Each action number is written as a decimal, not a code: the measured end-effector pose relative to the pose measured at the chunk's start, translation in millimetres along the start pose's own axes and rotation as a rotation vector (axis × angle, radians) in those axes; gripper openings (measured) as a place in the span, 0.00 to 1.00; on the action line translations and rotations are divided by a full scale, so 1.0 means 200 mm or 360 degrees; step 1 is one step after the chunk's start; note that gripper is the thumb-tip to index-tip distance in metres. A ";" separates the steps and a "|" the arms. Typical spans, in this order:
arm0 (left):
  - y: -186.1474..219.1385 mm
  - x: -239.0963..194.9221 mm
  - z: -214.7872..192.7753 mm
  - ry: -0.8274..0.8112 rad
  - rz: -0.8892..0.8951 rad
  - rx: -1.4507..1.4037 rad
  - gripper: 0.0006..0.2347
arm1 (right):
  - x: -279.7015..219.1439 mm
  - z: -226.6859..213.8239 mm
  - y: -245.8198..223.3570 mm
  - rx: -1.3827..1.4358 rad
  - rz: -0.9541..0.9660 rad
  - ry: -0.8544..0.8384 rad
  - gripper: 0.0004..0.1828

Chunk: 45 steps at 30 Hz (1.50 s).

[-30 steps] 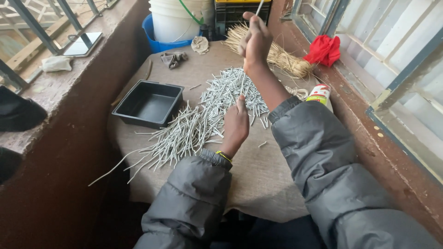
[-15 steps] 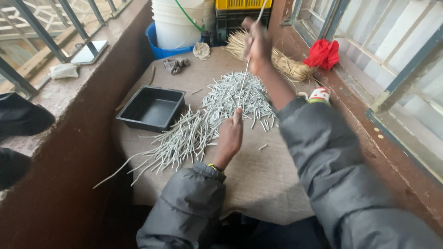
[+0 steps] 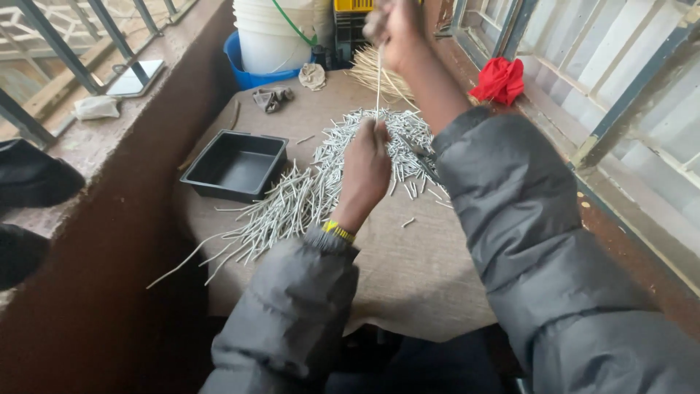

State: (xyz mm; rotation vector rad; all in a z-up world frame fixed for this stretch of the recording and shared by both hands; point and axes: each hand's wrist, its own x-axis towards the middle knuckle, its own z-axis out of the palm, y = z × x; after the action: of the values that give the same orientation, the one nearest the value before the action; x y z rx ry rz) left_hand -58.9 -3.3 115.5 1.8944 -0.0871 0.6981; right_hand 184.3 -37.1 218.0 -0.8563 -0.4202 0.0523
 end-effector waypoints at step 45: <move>-0.41 0.06 0.12 -0.0250 -0.0081 0.0191 0.24 | -0.81 -0.90 0.00 -0.2891 0.0194 -0.0400 0.27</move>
State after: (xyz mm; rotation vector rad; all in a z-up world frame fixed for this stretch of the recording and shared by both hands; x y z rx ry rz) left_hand -8.2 14.7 47.6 2.0579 -0.0977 0.5296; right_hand 104.5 -200.4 58.6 -2.6834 -0.6104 -0.1458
